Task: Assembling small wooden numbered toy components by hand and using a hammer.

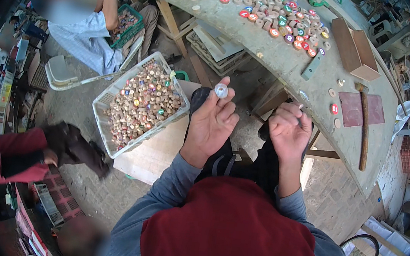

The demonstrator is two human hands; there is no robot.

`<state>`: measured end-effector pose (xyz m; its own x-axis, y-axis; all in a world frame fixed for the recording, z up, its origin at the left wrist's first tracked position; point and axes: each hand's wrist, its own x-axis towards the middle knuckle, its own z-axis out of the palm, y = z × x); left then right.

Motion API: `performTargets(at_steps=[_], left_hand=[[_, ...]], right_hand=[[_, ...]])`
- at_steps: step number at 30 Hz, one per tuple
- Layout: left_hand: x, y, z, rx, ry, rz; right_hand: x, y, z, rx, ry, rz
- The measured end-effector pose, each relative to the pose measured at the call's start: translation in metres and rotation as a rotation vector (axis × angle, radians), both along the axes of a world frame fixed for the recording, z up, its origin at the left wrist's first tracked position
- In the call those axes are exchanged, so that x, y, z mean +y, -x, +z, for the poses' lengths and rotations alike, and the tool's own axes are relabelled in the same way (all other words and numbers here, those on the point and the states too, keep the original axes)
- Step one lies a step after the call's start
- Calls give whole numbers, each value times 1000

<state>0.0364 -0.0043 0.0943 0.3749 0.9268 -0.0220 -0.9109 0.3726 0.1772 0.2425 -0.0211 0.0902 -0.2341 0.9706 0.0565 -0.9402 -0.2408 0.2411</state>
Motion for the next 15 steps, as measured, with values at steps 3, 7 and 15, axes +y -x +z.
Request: performTargets(at_steps=[3,7,15], left_hand=[[8,-3,-7,-224,115,-30],[8,-10,-2,-180,98,5],[0,-21,5,84,-35,121]], right_hand=[[-7,15,8,-819,-195,-191],[-14,33,25,-1721,-388,-352],[-7,59,31,-2069,-709,-718]])
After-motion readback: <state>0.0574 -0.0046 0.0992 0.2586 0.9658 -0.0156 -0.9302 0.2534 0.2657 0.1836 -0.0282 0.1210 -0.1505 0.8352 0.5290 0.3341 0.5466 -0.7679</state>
